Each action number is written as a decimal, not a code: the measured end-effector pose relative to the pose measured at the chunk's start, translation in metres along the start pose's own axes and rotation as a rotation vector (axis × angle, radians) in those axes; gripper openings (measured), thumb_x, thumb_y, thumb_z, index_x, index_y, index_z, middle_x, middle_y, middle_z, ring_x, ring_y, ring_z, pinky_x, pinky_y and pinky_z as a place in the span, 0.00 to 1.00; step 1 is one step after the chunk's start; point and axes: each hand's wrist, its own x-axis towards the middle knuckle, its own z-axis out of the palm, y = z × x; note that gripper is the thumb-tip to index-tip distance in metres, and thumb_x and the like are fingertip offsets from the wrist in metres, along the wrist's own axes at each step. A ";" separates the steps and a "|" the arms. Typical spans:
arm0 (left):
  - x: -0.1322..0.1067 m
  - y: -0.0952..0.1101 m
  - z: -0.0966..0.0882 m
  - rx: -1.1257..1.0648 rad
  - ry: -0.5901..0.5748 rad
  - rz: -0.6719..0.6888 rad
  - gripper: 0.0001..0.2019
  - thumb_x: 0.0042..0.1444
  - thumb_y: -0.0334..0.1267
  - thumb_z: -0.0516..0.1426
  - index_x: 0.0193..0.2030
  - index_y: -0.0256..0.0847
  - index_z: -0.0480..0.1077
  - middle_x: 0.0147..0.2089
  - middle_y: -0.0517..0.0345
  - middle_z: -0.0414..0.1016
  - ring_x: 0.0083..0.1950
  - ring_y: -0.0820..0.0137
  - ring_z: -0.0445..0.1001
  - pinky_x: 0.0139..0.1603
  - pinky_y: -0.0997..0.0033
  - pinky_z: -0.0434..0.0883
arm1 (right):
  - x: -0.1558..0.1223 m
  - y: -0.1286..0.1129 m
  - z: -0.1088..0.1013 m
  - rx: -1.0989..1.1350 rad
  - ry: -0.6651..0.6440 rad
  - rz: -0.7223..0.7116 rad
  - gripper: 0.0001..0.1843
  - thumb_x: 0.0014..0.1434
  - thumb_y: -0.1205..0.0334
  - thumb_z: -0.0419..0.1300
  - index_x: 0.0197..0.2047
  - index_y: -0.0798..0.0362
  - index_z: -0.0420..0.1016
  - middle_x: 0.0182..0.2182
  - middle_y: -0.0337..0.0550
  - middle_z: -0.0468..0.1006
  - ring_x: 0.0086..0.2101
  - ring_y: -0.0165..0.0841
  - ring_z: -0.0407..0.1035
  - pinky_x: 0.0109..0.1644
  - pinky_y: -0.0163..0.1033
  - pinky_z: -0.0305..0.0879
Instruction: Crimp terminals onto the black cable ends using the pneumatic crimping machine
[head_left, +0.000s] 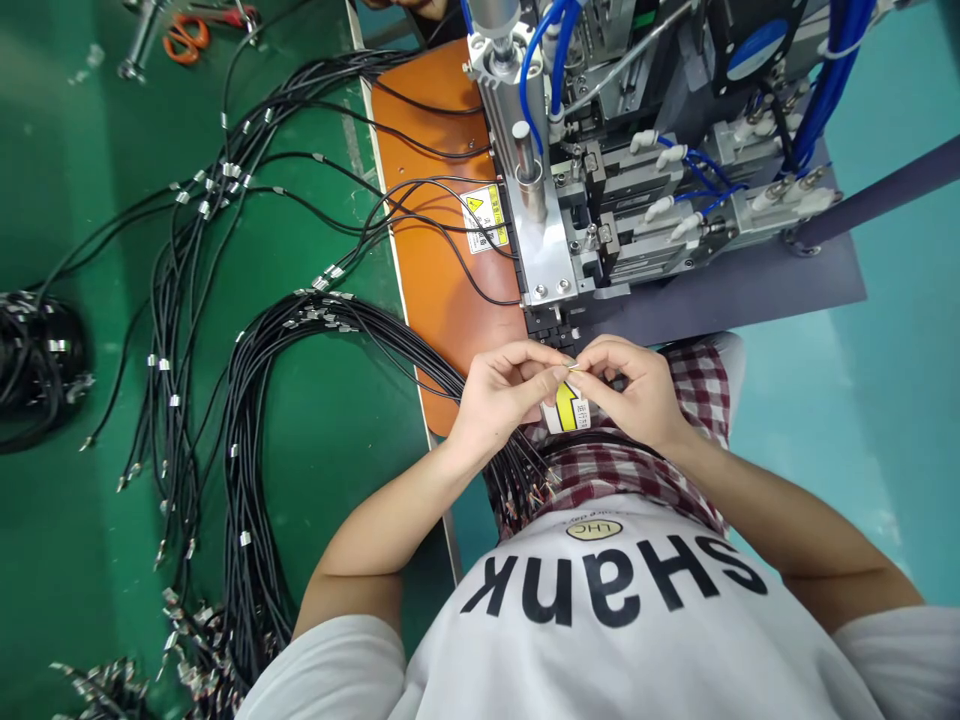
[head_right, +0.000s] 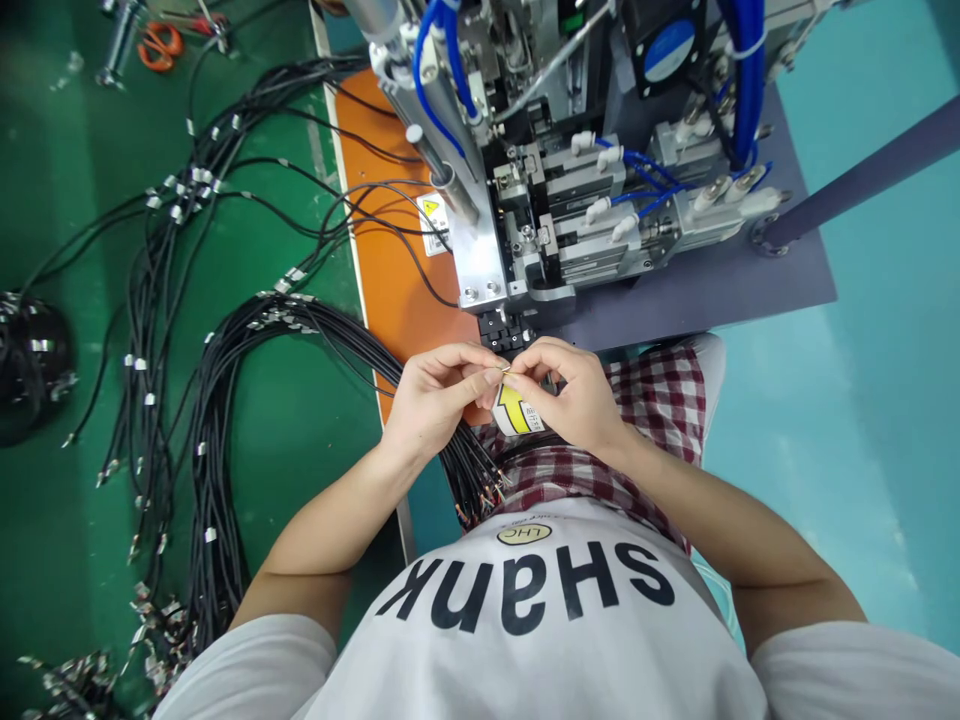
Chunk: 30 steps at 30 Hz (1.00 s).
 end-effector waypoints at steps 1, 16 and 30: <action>0.001 0.000 0.000 -0.022 0.000 -0.010 0.11 0.53 0.43 0.70 0.40 0.40 0.79 0.24 0.61 0.72 0.22 0.77 0.68 0.19 0.78 0.65 | 0.000 0.000 0.000 0.000 0.000 0.000 0.03 0.62 0.63 0.64 0.34 0.50 0.77 0.32 0.39 0.77 0.32 0.31 0.70 0.34 0.39 0.63; -0.002 -0.002 0.003 0.041 0.095 0.015 0.11 0.54 0.45 0.69 0.38 0.40 0.78 0.25 0.62 0.73 0.22 0.79 0.66 0.19 0.80 0.66 | 0.000 0.003 0.004 0.002 0.038 0.015 0.04 0.62 0.63 0.64 0.34 0.51 0.77 0.32 0.39 0.78 0.32 0.31 0.70 0.34 0.39 0.63; -0.003 0.001 0.002 0.103 0.079 0.013 0.14 0.54 0.47 0.68 0.37 0.38 0.77 0.27 0.60 0.74 0.23 0.78 0.68 0.19 0.80 0.66 | -0.002 -0.010 -0.005 -0.029 0.057 0.006 0.08 0.63 0.61 0.64 0.45 0.46 0.83 0.39 0.42 0.82 0.38 0.35 0.74 0.36 0.41 0.68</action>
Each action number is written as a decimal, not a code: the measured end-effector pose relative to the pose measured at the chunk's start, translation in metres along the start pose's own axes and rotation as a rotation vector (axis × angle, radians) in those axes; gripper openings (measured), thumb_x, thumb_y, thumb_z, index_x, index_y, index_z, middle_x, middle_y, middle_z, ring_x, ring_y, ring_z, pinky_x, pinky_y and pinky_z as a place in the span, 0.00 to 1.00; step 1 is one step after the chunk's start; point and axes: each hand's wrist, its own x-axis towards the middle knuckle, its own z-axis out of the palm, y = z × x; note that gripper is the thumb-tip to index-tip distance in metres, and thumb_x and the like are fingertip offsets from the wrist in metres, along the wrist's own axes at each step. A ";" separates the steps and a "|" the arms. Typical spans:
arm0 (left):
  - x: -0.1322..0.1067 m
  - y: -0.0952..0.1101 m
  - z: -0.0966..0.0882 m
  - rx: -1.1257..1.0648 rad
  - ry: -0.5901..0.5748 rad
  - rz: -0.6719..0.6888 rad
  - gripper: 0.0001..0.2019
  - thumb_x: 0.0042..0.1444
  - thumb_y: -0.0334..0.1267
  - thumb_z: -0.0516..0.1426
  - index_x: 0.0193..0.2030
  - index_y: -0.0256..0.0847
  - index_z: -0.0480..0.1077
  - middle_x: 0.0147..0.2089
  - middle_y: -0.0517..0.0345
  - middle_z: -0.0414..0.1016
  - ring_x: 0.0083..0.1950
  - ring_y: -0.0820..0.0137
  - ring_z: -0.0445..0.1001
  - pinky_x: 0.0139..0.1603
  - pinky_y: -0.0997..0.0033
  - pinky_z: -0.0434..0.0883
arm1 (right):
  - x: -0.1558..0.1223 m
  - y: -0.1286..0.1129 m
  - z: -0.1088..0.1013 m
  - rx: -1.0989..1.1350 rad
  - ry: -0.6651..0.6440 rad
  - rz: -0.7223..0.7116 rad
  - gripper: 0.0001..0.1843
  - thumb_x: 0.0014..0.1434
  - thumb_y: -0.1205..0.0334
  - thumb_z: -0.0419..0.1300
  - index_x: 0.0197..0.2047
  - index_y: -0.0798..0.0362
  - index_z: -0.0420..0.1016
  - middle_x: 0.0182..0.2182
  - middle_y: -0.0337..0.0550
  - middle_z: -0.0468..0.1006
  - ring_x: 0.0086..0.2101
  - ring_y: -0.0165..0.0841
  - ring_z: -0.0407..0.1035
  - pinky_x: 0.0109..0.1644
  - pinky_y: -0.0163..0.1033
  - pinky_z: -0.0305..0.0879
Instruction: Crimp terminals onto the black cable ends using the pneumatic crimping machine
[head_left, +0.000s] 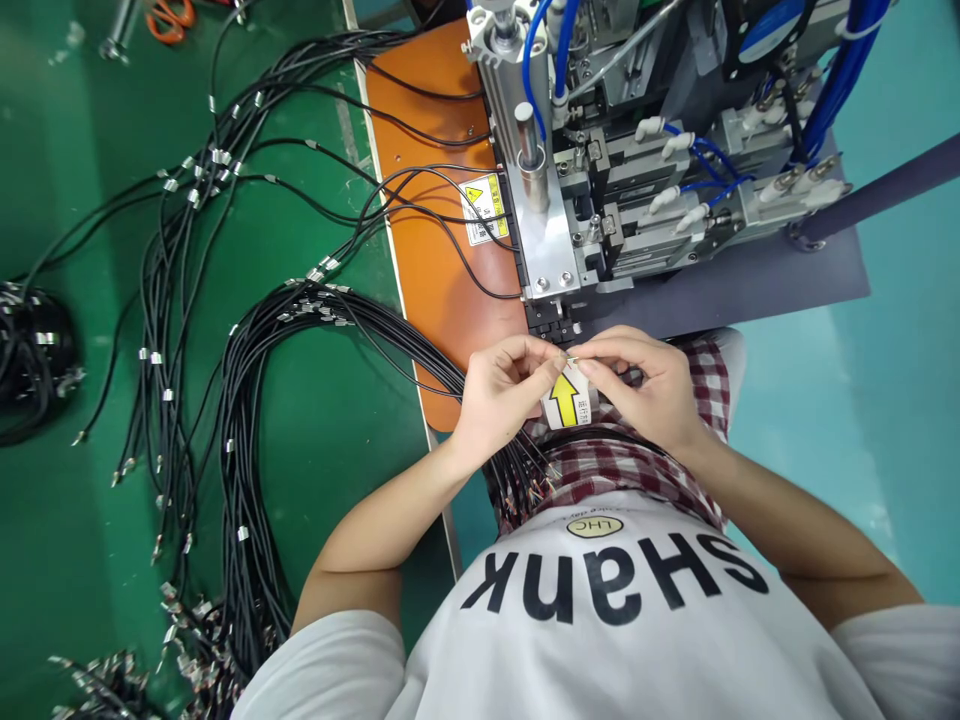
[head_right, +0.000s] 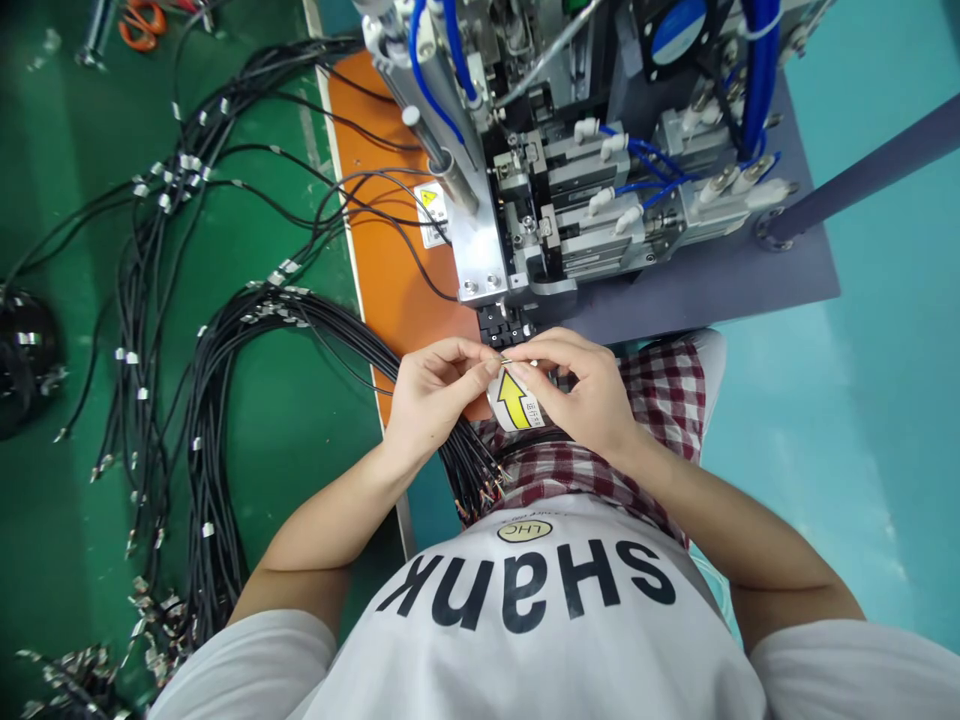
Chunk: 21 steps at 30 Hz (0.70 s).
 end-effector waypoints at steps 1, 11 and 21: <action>0.000 0.000 0.000 0.001 -0.004 -0.006 0.14 0.54 0.48 0.68 0.37 0.38 0.77 0.27 0.60 0.74 0.23 0.78 0.68 0.19 0.80 0.66 | 0.000 0.000 0.000 -0.002 0.007 -0.012 0.08 0.63 0.61 0.64 0.45 0.45 0.83 0.40 0.42 0.82 0.39 0.36 0.75 0.37 0.42 0.69; -0.002 0.000 -0.002 0.038 -0.018 0.031 0.12 0.56 0.45 0.67 0.39 0.38 0.78 0.30 0.57 0.77 0.26 0.76 0.71 0.22 0.78 0.68 | 0.003 -0.002 0.003 -0.033 0.079 -0.014 0.03 0.60 0.61 0.67 0.37 0.46 0.84 0.34 0.41 0.82 0.34 0.35 0.74 0.35 0.42 0.69; -0.002 -0.001 -0.001 0.021 -0.061 0.040 0.13 0.55 0.44 0.68 0.39 0.37 0.77 0.30 0.58 0.76 0.24 0.78 0.69 0.21 0.80 0.67 | 0.006 0.001 0.003 -0.011 0.002 0.001 0.05 0.62 0.65 0.63 0.33 0.51 0.76 0.30 0.39 0.75 0.31 0.31 0.67 0.36 0.39 0.65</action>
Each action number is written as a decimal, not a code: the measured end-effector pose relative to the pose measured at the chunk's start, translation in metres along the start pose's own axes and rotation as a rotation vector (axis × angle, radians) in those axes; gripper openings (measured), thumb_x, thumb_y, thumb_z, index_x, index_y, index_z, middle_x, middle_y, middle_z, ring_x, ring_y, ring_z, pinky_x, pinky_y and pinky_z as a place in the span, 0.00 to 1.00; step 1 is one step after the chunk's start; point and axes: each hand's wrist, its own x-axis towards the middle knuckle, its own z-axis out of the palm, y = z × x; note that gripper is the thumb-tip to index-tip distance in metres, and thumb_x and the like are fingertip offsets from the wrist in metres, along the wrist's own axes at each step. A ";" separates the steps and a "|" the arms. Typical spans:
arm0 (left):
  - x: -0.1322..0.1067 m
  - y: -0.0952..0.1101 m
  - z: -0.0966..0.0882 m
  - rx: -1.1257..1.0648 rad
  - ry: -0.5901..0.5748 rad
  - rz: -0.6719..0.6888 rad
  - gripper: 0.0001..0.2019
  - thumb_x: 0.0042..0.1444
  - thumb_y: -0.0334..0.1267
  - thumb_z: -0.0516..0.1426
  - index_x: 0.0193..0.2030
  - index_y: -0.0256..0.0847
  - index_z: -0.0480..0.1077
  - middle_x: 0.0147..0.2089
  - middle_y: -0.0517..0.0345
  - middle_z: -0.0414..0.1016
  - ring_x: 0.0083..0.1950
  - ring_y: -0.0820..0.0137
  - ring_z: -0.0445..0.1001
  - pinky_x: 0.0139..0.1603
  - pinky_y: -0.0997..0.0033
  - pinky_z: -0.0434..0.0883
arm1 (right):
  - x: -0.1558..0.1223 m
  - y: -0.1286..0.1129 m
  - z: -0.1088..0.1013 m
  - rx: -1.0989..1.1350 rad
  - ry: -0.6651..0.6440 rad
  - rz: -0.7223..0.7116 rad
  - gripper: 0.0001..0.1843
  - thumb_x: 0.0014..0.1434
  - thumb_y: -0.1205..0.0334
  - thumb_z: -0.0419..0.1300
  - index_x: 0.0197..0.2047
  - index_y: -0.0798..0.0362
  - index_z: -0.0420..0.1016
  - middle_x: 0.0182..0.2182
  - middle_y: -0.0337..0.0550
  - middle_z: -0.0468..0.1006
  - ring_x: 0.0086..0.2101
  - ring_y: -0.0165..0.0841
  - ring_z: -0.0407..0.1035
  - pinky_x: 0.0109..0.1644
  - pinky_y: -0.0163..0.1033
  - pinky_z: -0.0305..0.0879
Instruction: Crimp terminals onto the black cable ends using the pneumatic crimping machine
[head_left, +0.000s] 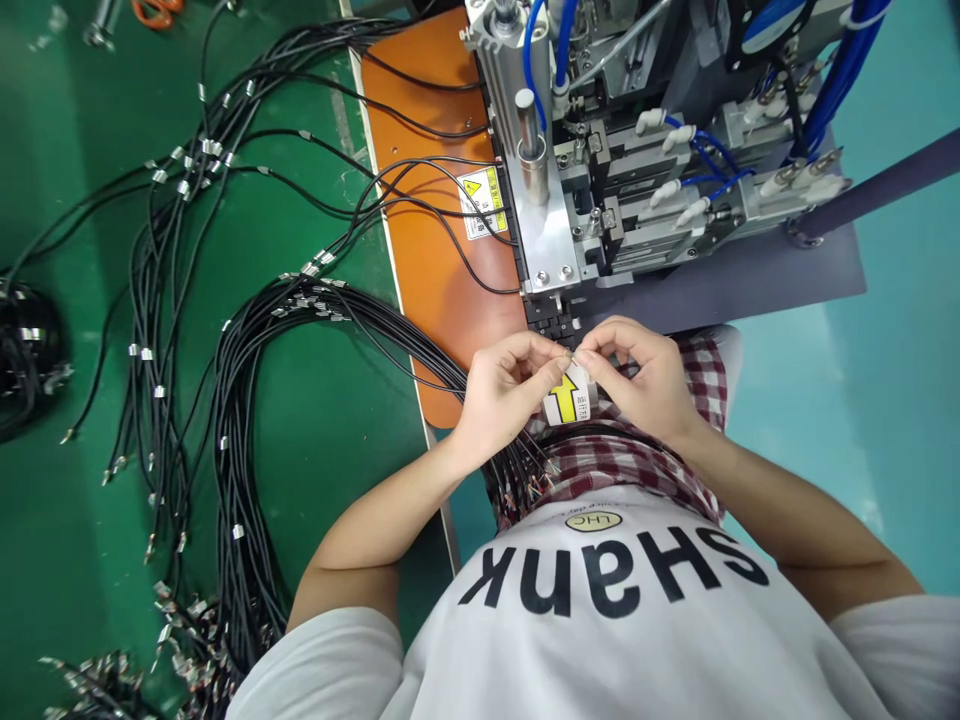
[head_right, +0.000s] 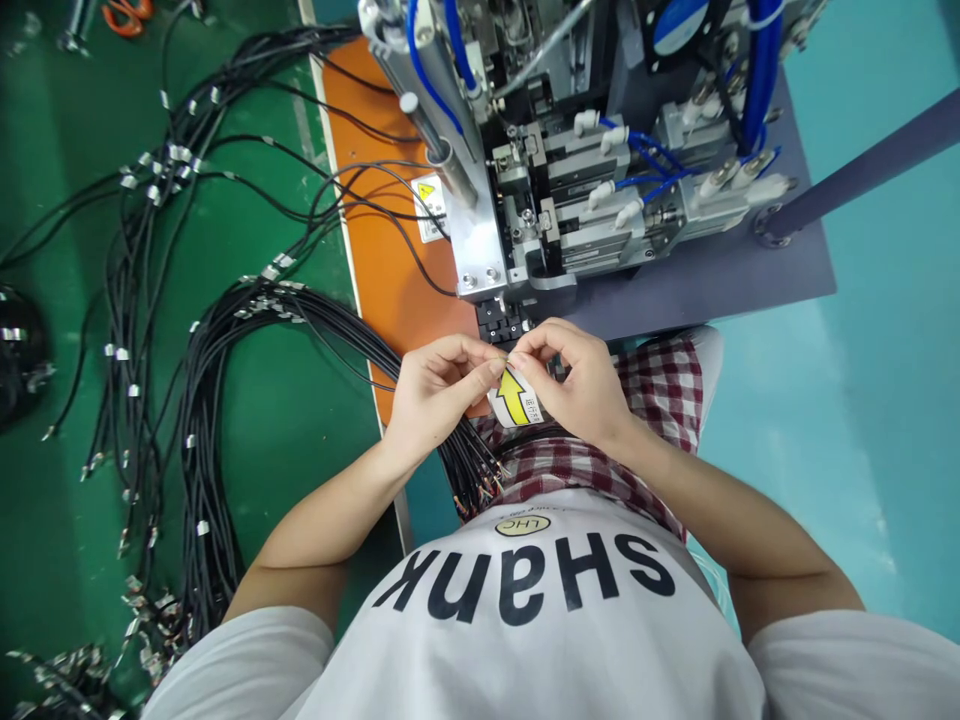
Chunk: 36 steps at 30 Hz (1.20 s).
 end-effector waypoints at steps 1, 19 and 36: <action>0.000 0.000 0.000 0.000 0.002 0.004 0.12 0.55 0.44 0.68 0.40 0.37 0.77 0.29 0.59 0.76 0.24 0.79 0.69 0.22 0.80 0.67 | 0.000 0.001 0.000 0.014 -0.008 0.012 0.05 0.62 0.65 0.62 0.33 0.51 0.75 0.30 0.38 0.74 0.31 0.31 0.67 0.37 0.39 0.65; 0.002 0.002 0.001 -0.020 -0.004 -0.080 0.14 0.55 0.46 0.67 0.37 0.36 0.74 0.26 0.62 0.70 0.22 0.79 0.66 0.18 0.81 0.64 | -0.003 0.003 -0.005 0.118 -0.069 0.126 0.07 0.64 0.59 0.63 0.40 0.51 0.82 0.37 0.42 0.81 0.35 0.33 0.73 0.36 0.39 0.65; -0.003 -0.008 0.005 0.011 -0.028 0.245 0.07 0.61 0.39 0.64 0.41 0.37 0.75 0.34 0.56 0.76 0.31 0.76 0.74 0.32 0.77 0.73 | -0.008 0.005 0.000 0.398 -0.174 0.338 0.08 0.64 0.59 0.63 0.35 0.53 0.73 0.26 0.35 0.72 0.27 0.27 0.65 0.32 0.36 0.60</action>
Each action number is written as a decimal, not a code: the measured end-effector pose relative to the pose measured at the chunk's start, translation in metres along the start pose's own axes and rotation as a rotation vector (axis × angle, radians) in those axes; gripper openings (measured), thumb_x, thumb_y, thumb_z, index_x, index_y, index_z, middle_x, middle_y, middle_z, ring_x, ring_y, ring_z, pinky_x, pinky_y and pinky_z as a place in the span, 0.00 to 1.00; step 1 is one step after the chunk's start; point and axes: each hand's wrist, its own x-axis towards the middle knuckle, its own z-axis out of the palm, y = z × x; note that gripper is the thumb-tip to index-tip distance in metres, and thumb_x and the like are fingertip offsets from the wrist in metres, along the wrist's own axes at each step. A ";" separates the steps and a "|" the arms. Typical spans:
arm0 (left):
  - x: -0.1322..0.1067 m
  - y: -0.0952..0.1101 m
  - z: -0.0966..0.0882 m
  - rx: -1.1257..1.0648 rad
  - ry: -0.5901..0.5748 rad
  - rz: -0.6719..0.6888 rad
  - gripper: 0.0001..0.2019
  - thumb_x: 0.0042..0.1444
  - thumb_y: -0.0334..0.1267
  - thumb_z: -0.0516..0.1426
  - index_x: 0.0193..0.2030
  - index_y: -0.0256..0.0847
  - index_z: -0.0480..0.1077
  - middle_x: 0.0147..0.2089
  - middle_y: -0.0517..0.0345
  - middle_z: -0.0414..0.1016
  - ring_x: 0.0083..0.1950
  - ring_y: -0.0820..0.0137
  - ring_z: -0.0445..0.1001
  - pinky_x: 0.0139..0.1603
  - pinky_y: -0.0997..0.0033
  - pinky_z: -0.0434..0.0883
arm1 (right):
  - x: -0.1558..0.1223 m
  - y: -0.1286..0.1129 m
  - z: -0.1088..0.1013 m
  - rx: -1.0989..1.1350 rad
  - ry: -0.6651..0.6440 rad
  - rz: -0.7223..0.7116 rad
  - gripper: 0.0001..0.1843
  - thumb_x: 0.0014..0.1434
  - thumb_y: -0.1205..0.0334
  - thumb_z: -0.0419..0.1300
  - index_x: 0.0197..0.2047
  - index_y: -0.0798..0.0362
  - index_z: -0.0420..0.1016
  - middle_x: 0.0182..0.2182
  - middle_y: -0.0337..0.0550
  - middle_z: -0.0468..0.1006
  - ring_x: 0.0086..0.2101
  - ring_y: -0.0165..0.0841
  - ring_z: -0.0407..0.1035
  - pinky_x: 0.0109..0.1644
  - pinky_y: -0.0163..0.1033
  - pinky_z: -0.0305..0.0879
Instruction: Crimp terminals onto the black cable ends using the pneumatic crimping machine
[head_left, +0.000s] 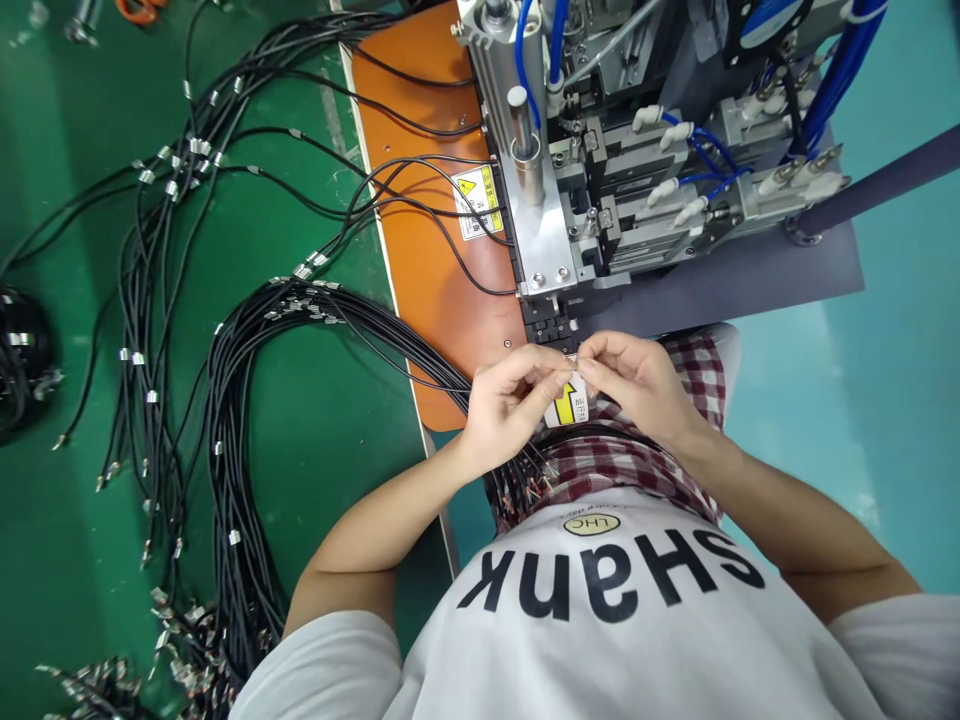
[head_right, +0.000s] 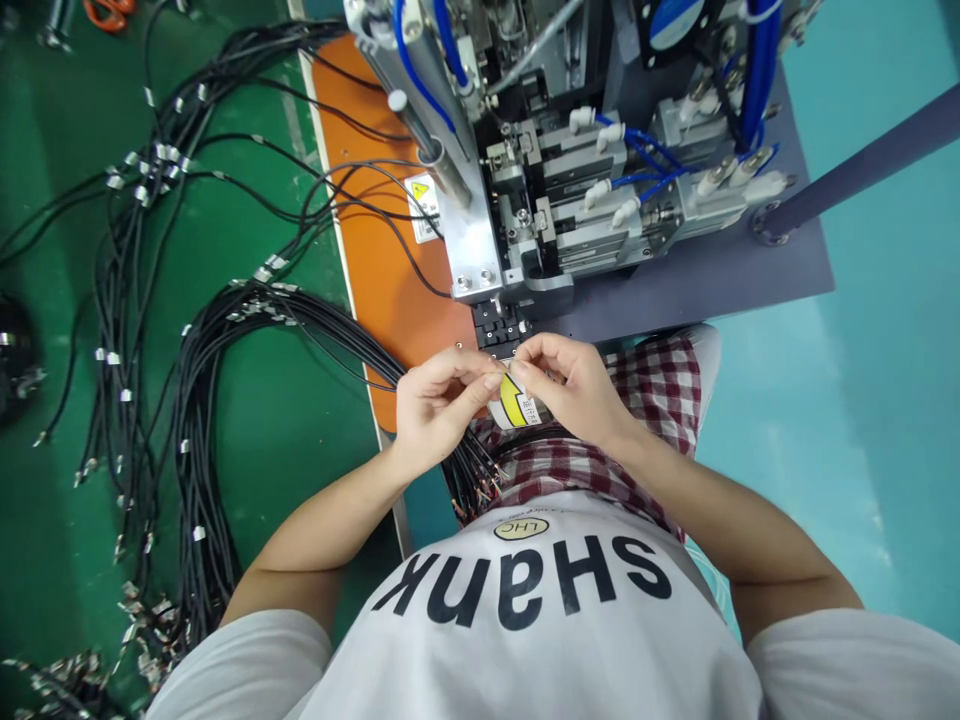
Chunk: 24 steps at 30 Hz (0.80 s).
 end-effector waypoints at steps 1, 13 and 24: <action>0.000 0.000 -0.001 -0.030 -0.060 -0.039 0.07 0.62 0.39 0.63 0.41 0.37 0.74 0.33 0.57 0.75 0.30 0.77 0.73 0.31 0.77 0.72 | -0.003 0.001 0.000 0.010 -0.004 0.018 0.08 0.64 0.59 0.63 0.35 0.53 0.73 0.26 0.35 0.72 0.27 0.27 0.64 0.32 0.35 0.60; 0.028 -0.013 -0.028 0.871 0.018 0.439 0.06 0.67 0.30 0.55 0.45 0.39 0.73 0.42 0.54 0.75 0.45 0.70 0.74 0.47 0.70 0.75 | 0.045 0.013 -0.024 -0.077 0.178 0.082 0.09 0.58 0.58 0.68 0.32 0.54 0.77 0.24 0.36 0.74 0.26 0.28 0.68 0.33 0.36 0.63; 0.039 -0.031 -0.036 0.869 -0.087 0.432 0.14 0.69 0.30 0.50 0.53 0.41 0.75 0.45 0.52 0.75 0.47 0.69 0.75 0.50 0.66 0.76 | 0.058 0.022 -0.027 -0.089 0.174 0.112 0.09 0.57 0.58 0.68 0.31 0.54 0.76 0.24 0.36 0.74 0.25 0.28 0.67 0.32 0.36 0.63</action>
